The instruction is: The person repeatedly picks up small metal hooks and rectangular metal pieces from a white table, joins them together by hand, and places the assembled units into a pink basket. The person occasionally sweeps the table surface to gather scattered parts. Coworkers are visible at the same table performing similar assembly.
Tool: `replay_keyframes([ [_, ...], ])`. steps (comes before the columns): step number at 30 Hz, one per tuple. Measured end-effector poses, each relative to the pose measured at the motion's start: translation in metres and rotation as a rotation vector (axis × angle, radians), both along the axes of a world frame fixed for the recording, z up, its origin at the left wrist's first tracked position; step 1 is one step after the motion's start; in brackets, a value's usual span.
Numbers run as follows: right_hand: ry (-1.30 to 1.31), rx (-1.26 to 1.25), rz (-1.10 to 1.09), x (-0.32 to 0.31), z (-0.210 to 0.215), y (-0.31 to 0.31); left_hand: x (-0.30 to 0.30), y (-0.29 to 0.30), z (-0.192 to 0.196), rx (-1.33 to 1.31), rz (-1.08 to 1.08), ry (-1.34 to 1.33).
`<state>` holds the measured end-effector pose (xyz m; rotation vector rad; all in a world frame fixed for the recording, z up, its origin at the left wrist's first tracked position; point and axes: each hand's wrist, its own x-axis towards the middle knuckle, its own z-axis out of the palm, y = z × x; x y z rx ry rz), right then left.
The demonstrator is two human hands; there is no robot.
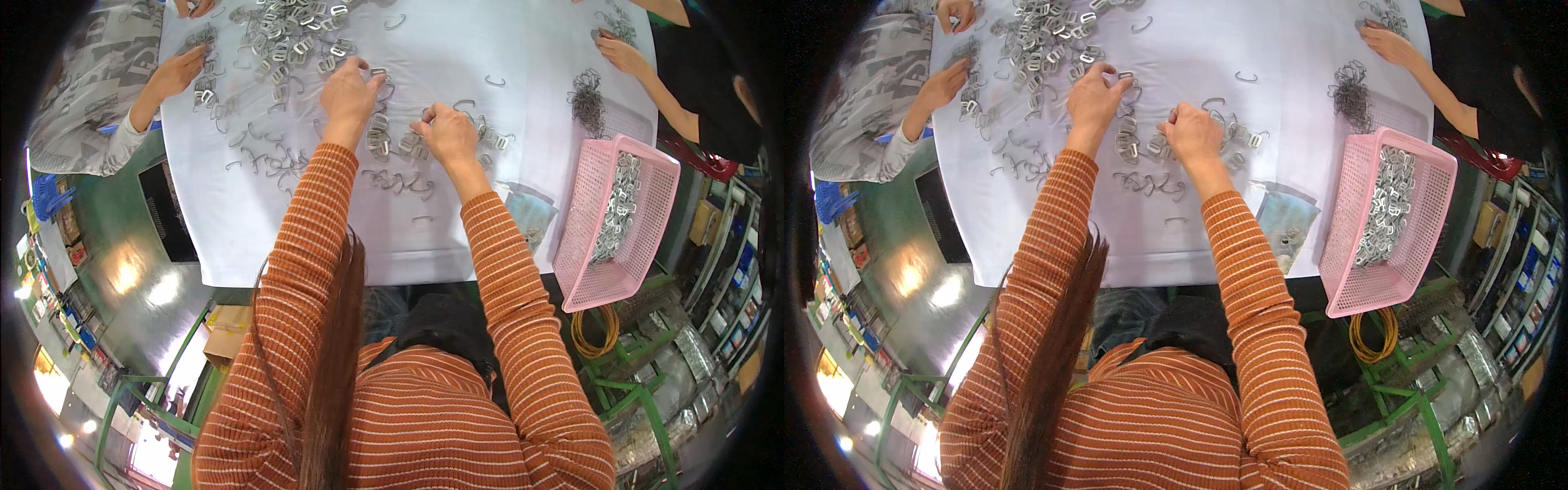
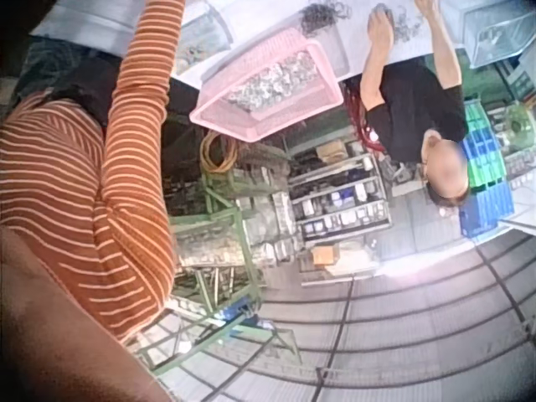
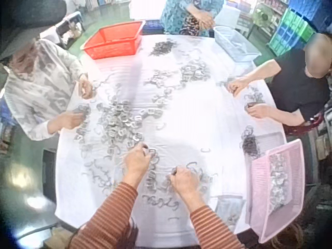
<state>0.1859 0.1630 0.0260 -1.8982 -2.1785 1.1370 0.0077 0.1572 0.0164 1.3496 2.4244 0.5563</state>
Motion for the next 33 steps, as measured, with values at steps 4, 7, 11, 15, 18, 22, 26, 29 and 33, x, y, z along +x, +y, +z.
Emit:
replay_keyframes([
  [4,0.545,-0.611,-0.260,0.032,0.022,0.004,-0.016,0.008,0.000,-0.100,-0.063,-0.337],
  [7,0.897,-0.695,-0.415,0.048,0.039,-0.004,-0.023,0.002,0.016,-0.090,-0.080,-0.504],
  [11,0.444,-0.343,-0.101,0.031,0.014,-0.006,-0.021,-0.010,0.037,-0.023,-0.037,-0.907],
  [15,-0.023,-0.037,0.170,-0.007,0.013,-0.017,-0.027,-0.019,0.041,-0.006,0.037,-1.214],
  [18,0.183,-0.176,0.096,0.009,0.011,-0.013,-0.032,-0.029,0.032,0.076,-0.097,-0.535],
  [22,0.913,-0.753,-0.295,0.060,0.027,-0.015,-0.042,-0.048,0.036,0.104,0.067,-0.733],
  [26,0.677,-0.535,-0.257,0.056,0.029,-0.026,-0.031,-0.054,0.039,-0.066,-0.001,-0.782],
  [29,-0.038,0.043,-0.019,0.028,0.009,-0.049,-0.028,-0.051,0.038,-0.116,0.013,-1.016],
  [33,0.167,-0.117,0.002,0.030,0.008,-0.059,-0.021,-0.049,0.044,-0.136,-0.081,-1.145],
])
